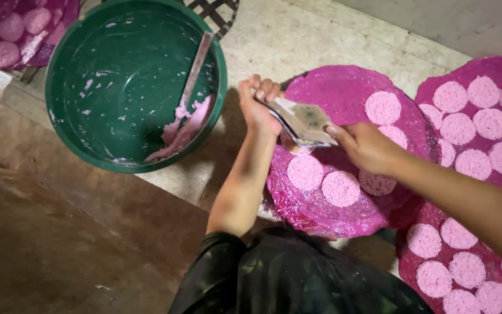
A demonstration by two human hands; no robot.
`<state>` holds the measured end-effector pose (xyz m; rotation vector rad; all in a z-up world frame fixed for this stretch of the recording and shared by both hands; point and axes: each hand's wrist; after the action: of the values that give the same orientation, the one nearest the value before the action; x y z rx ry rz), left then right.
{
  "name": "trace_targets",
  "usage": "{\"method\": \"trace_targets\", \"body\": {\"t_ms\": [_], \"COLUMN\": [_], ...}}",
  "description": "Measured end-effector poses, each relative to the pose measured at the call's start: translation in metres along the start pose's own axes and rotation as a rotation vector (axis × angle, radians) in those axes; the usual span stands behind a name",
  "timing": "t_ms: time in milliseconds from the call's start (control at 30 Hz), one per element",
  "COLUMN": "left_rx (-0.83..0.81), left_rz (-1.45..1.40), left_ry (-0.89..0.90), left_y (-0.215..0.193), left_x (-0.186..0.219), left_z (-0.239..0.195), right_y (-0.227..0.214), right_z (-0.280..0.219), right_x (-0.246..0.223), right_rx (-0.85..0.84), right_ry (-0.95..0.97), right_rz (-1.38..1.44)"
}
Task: The person scoops pink paste from a green bowl using a spatula and fills a handheld metal mold. They press the mold onto a pink glittery mat to form circular pads, then release them. This process is repeated to create multiple pads on the mat.
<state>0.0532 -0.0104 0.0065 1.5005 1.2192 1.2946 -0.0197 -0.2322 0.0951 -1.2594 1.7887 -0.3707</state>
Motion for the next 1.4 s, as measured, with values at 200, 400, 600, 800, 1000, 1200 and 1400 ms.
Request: {"method": "trace_targets", "body": {"t_ms": [200, 400, 600, 800, 1000, 1200, 1400], "left_rx": [0.087, 0.049, 0.038, -0.345, -0.212, -0.325, -0.329], "left_rz": [-0.002, 0.112, 0.078, 0.286, 1.375, 2.29, 2.429], "left_ry": [-0.007, 0.05, 0.056, -0.101, 0.064, 0.173, 0.204], "left_y": [0.015, 0.019, 0.025, 0.037, 0.006, -0.012, 0.006], "left_x": [-0.023, -0.012, -0.017, 0.042, 0.026, -0.016, -0.019], "left_z": [0.01, 0.023, 0.022, -0.01, -0.057, -0.097, -0.096], "right_y": [-0.018, -0.01, 0.0, 0.048, 0.072, 0.091, 0.117], "right_z": [-0.011, -0.007, 0.013, 0.018, -0.03, -0.079, -0.123], "right_x": [-0.002, -0.002, 0.011, 0.03, 0.05, 0.079, 0.13], "right_rx": [0.167, 0.214, 0.219, 0.341, 0.53, 0.745, 0.842], "right_ry": [-0.028, -0.103, -0.057, -0.353, -0.38, -0.505, -0.515], "right_rz": [-0.067, 0.04, -0.038, 0.307, 0.9, 1.298, 1.397]}}
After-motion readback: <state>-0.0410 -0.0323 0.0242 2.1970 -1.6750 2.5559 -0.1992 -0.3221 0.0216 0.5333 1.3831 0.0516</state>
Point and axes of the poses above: each hand's wrist, its own z-axis towards the middle knuckle, its own y-axis out of the palm, x = y × z
